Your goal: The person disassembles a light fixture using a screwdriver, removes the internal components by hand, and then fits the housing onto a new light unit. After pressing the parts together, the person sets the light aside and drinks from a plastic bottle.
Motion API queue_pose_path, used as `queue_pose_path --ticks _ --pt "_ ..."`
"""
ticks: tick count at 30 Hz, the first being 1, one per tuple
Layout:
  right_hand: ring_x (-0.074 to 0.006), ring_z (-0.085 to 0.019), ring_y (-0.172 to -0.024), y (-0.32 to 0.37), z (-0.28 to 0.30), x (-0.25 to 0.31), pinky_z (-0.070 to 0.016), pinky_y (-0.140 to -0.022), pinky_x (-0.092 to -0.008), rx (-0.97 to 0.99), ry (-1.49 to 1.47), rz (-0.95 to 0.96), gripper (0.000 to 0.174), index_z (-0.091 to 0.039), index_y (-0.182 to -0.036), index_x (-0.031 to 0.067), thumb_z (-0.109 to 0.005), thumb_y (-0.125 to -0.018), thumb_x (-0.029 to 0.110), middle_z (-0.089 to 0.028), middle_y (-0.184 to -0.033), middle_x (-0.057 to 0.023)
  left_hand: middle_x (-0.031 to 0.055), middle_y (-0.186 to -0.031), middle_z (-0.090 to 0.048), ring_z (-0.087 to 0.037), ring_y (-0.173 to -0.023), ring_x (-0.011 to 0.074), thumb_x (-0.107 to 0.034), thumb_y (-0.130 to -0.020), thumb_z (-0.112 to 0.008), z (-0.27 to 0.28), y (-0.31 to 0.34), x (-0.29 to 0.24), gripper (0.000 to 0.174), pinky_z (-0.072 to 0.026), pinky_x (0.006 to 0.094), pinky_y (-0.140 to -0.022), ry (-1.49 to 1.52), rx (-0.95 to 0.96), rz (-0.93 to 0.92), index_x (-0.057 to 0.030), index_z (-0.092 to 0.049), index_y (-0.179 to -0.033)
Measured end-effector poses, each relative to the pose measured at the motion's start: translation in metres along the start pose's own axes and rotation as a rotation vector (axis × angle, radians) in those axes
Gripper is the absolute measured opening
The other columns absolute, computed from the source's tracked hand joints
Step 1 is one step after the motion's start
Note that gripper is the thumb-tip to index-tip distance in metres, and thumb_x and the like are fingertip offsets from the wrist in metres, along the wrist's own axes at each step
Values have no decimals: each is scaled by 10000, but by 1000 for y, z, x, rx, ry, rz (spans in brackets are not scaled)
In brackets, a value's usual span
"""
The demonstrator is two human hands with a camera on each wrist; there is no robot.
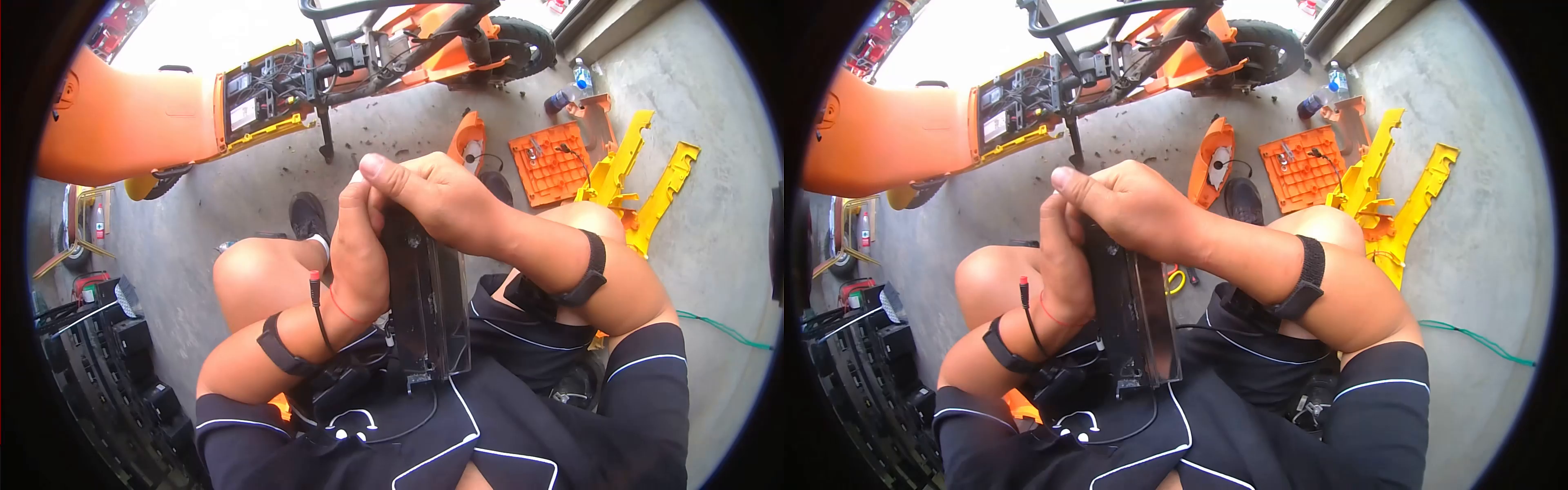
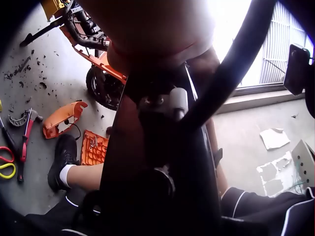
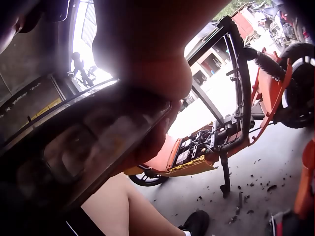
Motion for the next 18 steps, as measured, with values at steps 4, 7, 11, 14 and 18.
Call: queue_pose_path --ticks 4,7,11,14,18 --pt "-56 -526 -703 3 -2 -14 -440 -629 -229 -8 -12 -118 475 -691 -764 0 -534 -1052 345 -627 -736 11 67 -905 -616 -611 -835 134 -460 -1054 -301 -1 5 15 474 -507 276 -758 121 -55 167 -66 -532 -925" --pt "-52 -473 -578 5 -1 -15 -400 -524 -258 -60 1 -113 478 -689 -715 3 -538 -1025 333 -550 -569 4 75 -927 -624 -625 -865 145 -456 -1053 -297 3 7 23 473 -520 283 -778 159 -79 216 -64 -538 -940" --pt "-58 -486 -579 6 -1 -14 -417 -526 -269 -59 26 -141 481 -694 -722 -7 -538 -1025 332 -568 -573 -10 91 -957 -628 -629 -881 162 -450 -1052 -291 1 9 25 471 -523 297 -792 167 -68 225 -62 -541 -959" --pt "-73 -509 -587 5 2 -10 -441 -544 -283 -89 56 -128 481 -699 -731 -16 -537 -1025 328 -601 -599 -23 106 -982 -627 -632 -901 178 -444 -1051 -288 -2 9 20 467 -525 311 -813 197 -92 217 -58 -541 -973" --pt "-81 -523 -605 2 5 -13 -458 -571 -290 -85 72 -153 477 -702 -740 -18 -539 -1024 329 -628 -629 -33 121 -1043 -644 -648 -980 211 -573 -1008 -327 -3 6 29 578 -531 336 -862 213 -40 292 -65 -585 -1108"
Point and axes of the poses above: each hand's wrist, its own y-axis away from the middle knuckle, its own z-axis out of the back of the hand, x = y × z, the point moved 8 cm from there along -y, towards the middle knuckle
